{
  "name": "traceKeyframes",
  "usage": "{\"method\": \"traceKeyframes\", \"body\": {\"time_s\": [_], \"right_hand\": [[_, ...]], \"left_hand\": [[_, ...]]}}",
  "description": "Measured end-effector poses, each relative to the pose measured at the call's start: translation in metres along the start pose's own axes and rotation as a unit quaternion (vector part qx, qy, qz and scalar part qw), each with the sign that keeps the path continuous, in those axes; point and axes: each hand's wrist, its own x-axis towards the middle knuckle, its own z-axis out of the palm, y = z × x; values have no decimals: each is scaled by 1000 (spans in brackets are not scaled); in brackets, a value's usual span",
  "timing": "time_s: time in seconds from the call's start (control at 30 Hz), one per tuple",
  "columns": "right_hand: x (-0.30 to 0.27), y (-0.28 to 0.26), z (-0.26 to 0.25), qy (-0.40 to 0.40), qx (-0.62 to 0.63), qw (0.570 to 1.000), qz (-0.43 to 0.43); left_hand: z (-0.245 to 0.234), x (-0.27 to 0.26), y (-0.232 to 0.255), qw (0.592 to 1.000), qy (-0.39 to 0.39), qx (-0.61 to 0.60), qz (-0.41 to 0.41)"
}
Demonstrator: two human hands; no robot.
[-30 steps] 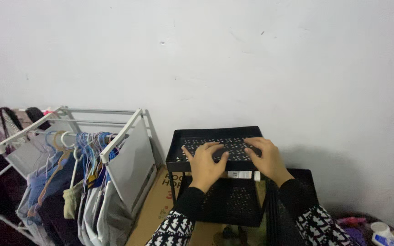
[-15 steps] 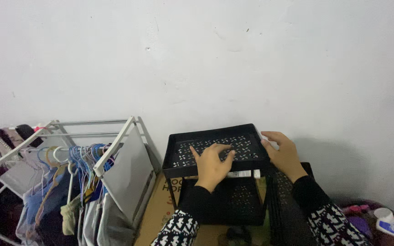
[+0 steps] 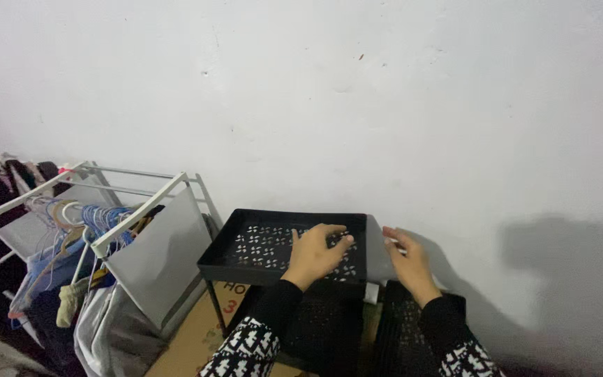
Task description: The person assembles a black metal wire shelf by hand. They place perforated trays onto vertical rods and insert four long rods into the tray holes to form the frame.
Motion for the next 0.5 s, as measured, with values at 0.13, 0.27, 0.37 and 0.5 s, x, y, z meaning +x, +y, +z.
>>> {"method": "traceKeyframes", "body": {"time_s": [0.13,0.27,0.37,0.5], "right_hand": [[10,16,-3,-47,16,993,106],[16,44,7,-93,120,983,103],[16,57,15,-132,141,977,88],[12,52,25,-188,80,964,169]], "left_hand": [[20,17,4,1000,-5,5,1],[39,29,4,1000,7,3,0],[48,34,4,1000,-2,24,-8],[54,35,8,998,-7,59,-17]]}}
